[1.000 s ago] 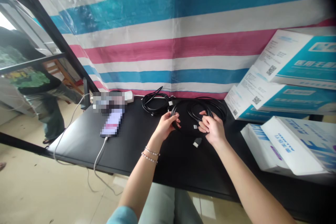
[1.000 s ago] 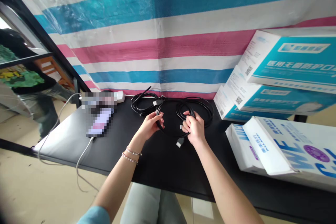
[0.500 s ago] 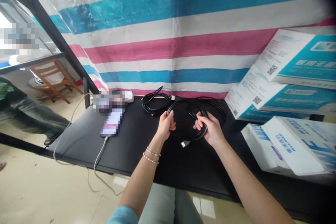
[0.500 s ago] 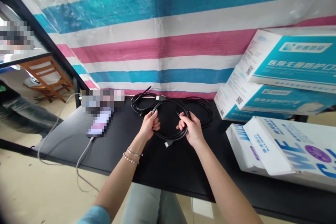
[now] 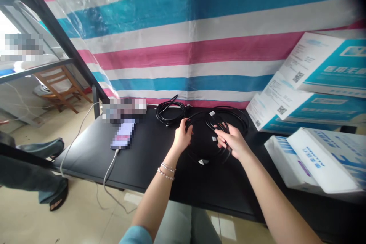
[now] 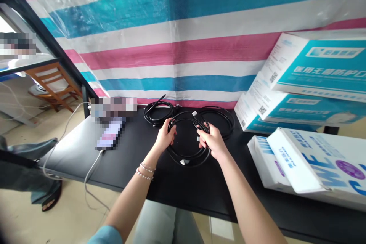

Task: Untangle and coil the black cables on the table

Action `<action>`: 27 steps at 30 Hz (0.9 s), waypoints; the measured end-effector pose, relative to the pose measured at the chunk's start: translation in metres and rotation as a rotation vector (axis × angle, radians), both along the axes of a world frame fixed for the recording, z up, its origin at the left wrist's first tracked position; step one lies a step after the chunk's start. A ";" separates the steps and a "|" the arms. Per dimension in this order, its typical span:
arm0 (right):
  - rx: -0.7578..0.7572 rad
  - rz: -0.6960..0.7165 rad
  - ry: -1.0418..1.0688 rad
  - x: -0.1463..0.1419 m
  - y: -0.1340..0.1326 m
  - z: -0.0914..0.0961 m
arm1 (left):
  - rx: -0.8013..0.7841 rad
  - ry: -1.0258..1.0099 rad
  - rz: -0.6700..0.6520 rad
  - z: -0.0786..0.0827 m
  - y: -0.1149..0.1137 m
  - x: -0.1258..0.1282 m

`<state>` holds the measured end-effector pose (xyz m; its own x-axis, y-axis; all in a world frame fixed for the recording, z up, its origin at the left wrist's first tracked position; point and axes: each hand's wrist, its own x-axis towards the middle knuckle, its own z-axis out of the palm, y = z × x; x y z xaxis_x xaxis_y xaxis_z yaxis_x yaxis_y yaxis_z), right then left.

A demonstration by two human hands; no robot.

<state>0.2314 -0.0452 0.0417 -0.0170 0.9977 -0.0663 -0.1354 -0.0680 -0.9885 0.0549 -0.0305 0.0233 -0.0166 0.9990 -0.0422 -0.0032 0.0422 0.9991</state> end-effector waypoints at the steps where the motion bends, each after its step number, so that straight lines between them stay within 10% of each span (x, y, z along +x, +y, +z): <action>1: 0.007 -0.006 -0.007 -0.001 0.000 0.000 | 0.055 0.075 0.004 -0.002 0.000 0.000; 27: 0.173 -0.067 -0.447 0.002 0.004 -0.005 | 0.225 0.193 0.081 -0.003 0.003 -0.005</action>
